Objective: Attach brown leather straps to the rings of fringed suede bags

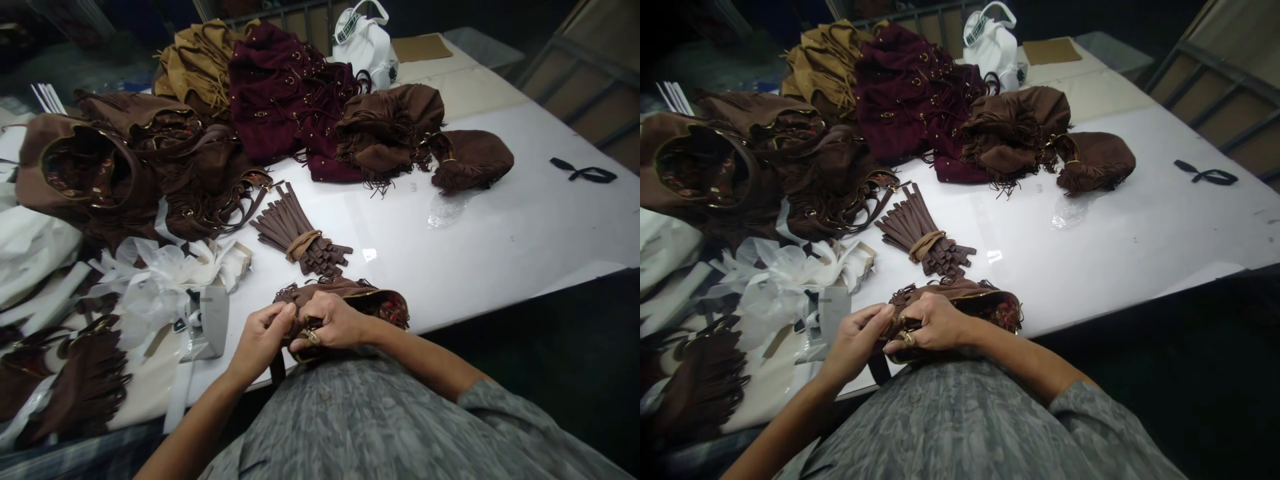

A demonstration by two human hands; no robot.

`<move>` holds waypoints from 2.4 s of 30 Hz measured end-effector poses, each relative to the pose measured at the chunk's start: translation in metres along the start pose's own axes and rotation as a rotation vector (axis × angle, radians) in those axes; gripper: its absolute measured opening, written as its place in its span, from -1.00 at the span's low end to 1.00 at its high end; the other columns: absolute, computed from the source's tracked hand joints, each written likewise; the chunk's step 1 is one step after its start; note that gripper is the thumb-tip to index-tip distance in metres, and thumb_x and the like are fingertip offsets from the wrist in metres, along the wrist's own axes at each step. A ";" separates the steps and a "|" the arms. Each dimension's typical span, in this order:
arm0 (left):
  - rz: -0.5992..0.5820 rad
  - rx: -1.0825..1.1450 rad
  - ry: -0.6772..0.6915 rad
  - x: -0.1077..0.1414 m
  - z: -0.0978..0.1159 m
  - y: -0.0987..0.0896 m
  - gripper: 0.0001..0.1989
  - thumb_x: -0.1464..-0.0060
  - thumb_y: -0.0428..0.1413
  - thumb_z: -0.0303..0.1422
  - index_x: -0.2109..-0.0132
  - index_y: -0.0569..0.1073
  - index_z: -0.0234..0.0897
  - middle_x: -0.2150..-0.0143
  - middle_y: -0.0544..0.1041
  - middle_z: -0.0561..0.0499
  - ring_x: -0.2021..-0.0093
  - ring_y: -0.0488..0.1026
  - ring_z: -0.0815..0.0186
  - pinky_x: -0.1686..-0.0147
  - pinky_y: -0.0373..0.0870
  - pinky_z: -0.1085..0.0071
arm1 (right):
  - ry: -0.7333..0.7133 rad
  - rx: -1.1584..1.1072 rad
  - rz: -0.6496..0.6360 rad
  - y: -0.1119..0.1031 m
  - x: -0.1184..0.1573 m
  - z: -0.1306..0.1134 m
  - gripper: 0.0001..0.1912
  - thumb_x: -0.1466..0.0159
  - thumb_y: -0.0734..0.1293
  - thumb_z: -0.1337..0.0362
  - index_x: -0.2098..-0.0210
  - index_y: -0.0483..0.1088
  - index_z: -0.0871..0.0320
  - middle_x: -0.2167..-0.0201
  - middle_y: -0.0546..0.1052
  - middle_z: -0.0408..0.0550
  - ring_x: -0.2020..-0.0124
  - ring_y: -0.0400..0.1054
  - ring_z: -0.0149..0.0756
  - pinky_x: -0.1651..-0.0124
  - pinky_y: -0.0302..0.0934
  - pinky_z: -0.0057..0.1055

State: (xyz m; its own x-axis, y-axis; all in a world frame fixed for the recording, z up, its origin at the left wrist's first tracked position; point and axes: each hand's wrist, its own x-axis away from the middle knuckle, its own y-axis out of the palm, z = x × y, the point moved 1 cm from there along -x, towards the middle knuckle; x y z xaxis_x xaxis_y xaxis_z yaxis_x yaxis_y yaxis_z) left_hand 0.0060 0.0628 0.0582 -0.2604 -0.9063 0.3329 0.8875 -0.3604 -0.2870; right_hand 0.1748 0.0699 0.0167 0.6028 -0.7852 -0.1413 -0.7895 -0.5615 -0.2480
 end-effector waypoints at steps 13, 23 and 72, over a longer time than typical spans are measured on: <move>-0.775 0.114 -0.125 0.026 0.019 -0.003 -0.48 -0.01 0.11 0.11 0.50 0.37 -0.30 0.56 0.28 0.08 0.53 0.15 0.41 0.54 0.10 0.47 | -0.188 0.176 -0.550 -0.022 -0.013 -0.031 -0.70 0.11 0.57 0.14 0.59 0.40 0.11 0.61 0.41 -0.25 0.54 0.24 -0.41 0.41 0.11 -0.43; -0.235 0.310 -0.287 0.066 -0.036 -0.011 -0.42 0.22 0.17 0.21 0.57 0.31 -0.27 0.67 0.23 0.10 0.65 0.07 0.45 0.63 -0.06 0.46 | -0.335 0.268 0.023 0.038 0.009 -0.021 -0.60 -0.12 0.44 -0.03 0.16 0.37 0.03 0.37 0.45 -0.06 0.30 0.35 -0.18 0.16 0.24 -0.20; 0.736 0.052 0.057 0.059 -0.030 0.000 -0.65 -0.16 0.05 -0.25 0.56 0.32 -0.26 0.64 0.22 0.14 0.62 0.14 0.43 0.62 0.12 0.49 | -0.410 0.530 0.408 0.068 -0.019 -0.024 -0.82 -0.20 0.32 0.29 0.21 0.29 0.20 0.40 0.46 0.02 0.33 0.35 -0.21 0.19 0.37 -0.24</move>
State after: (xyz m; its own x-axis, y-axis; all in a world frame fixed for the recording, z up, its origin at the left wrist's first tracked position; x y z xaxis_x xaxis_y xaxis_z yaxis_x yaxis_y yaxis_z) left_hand -0.0208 0.0026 0.0512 0.3912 -0.9200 0.0230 0.8566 0.3549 -0.3745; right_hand 0.1070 0.0408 0.0253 0.3532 -0.6857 -0.6364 -0.8593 0.0312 -0.5106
